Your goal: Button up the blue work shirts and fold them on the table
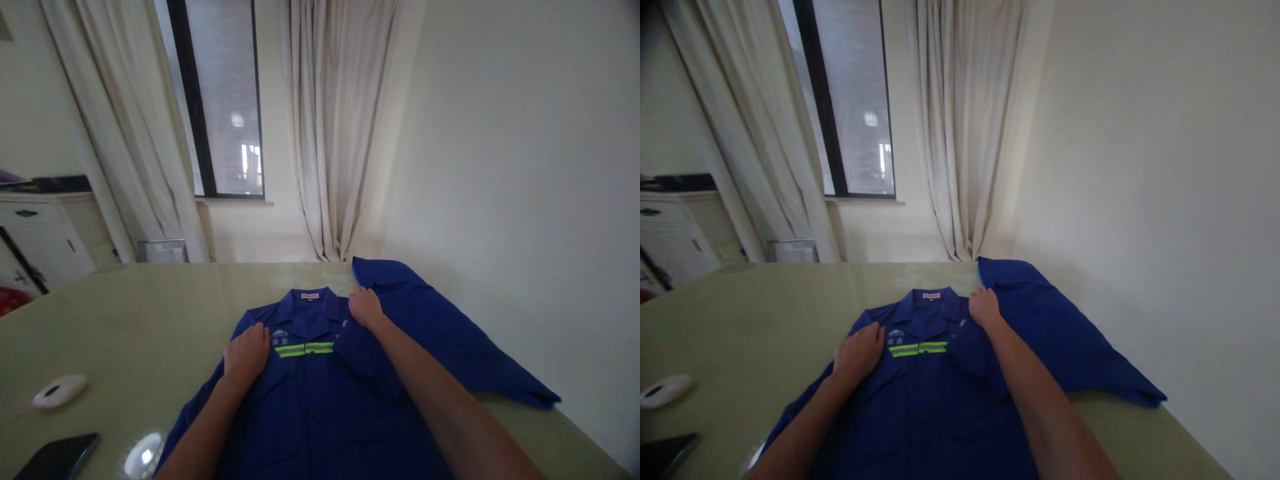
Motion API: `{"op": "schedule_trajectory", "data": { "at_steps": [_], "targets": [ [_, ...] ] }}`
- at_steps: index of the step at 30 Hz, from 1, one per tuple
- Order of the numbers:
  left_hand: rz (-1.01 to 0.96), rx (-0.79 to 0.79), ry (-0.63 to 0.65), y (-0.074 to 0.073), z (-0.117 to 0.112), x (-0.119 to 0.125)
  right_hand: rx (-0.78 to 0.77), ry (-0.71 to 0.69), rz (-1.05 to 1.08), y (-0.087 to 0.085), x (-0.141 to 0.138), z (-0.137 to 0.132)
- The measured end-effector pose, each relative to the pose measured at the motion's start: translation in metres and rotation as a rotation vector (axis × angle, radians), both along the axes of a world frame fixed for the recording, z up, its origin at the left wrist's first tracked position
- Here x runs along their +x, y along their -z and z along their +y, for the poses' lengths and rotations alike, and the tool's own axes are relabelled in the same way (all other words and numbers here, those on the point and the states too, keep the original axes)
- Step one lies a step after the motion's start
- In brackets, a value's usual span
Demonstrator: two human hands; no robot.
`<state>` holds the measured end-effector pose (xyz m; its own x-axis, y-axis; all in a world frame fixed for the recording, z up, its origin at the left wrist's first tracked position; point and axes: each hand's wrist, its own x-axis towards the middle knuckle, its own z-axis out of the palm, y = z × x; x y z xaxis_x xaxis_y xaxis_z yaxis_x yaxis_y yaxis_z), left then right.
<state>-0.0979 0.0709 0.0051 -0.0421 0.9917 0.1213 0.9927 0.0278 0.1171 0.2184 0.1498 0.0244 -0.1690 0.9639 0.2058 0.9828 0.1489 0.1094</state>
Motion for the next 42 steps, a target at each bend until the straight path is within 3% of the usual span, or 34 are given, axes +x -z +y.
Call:
{"op": "schedule_trajectory", "data": {
  "at_steps": [3, 6, 9, 11, 14, 18, 22, 27, 32, 35, 38, 42],
  "targets": [
    [0.045, 0.127, 0.011, 0.005, 0.017, -0.007, 0.079, 0.103, 0.059, 0.008, -0.013, -0.001],
    [0.002, 0.256, -0.068, 0.012, 0.035, -0.019, 0.115, 0.214, 0.128, 0.018, -0.018, -0.004],
    [-0.273, 0.129, -0.14, 0.015, 0.057, -0.039, 0.123, 0.298, 0.191, 0.025, -0.016, -0.008],
    [-0.519, -0.003, -0.114, 0.012, 0.071, -0.054, 0.106, 0.305, 0.226, 0.025, -0.014, -0.008],
    [-0.726, -0.147, -0.007, 0.004, 0.083, -0.073, 0.034, 0.281, 0.276, 0.02, -0.009, -0.001],
    [-1.039, -0.282, 0.154, -0.008, 0.079, -0.081, -0.169, 0.183, 0.335, 0.002, 0.01, 0.018],
    [-1.173, -0.27, 0.102, -0.011, 0.074, -0.074, -0.325, 0.023, 0.343, -0.016, 0.037, 0.028],
    [-1.267, -0.18, 0.068, -0.007, 0.074, -0.075, -0.259, -0.126, 0.337, -0.021, 0.053, 0.013],
    [-1.129, -0.058, 0.181, -0.01, 0.061, -0.097, -0.123, -0.238, 0.34, -0.016, 0.062, -0.02],
    [-0.917, -0.058, 0.317, -0.014, 0.05, -0.109, -0.095, -0.305, 0.304, -0.014, 0.069, -0.04],
    [-0.663, -0.09, 0.451, -0.014, 0.04, -0.117, -0.109, -0.405, 0.123, -0.015, 0.074, -0.055],
    [-0.4, -0.039, 0.46, -0.015, 0.03, -0.117, -0.163, -0.446, 0.006, -0.025, 0.068, -0.061]
  ]
}}
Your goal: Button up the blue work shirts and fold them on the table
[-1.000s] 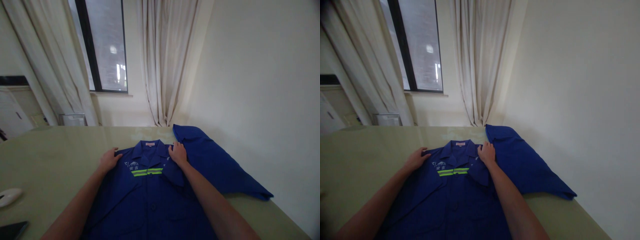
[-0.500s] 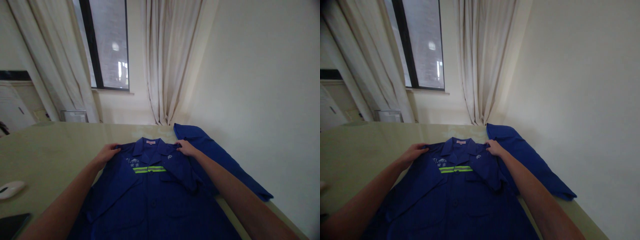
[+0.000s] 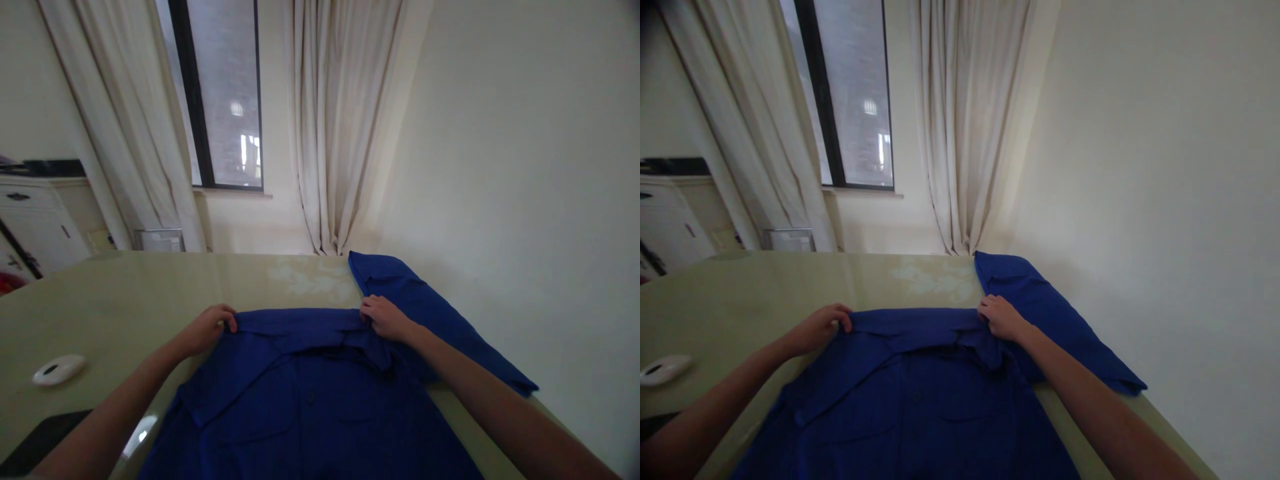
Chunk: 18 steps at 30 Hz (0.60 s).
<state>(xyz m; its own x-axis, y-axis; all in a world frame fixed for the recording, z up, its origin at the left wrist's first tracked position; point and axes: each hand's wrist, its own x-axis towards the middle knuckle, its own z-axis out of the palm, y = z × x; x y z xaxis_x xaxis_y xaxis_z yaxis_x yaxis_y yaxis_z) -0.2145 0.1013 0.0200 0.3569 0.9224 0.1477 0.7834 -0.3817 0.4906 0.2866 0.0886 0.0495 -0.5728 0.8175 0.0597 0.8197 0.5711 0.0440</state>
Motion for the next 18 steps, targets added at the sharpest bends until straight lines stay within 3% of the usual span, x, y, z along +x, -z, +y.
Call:
{"op": "schedule_trajectory", "data": {
  "at_steps": [3, 6, 9, 11, 14, 18],
  "targets": [
    [0.087, 0.144, -0.056, -0.001, -0.008, 0.018, 0.057, 0.085, 0.132, -0.003, -0.015, -0.002],
    [0.12, 0.192, -0.04, 0.005, -0.021, 0.044, 0.115, 0.118, 0.271, 0.008, -0.034, -0.009],
    [0.208, 0.102, 0.052, 0.015, -0.034, 0.064, -0.036, 0.037, 0.216, 0.024, -0.046, -0.02],
    [0.283, 0.039, 0.048, 0.018, -0.041, 0.07, -0.132, 0.028, 0.167, 0.029, -0.05, -0.028],
    [0.312, 0.095, 0.056, 0.013, -0.052, 0.083, -0.126, 0.029, 0.18, 0.024, -0.056, -0.04],
    [0.251, 0.136, 0.219, 0.002, -0.071, 0.111, -0.192, -0.076, 0.214, 0.013, -0.07, -0.057]
  ]
}}
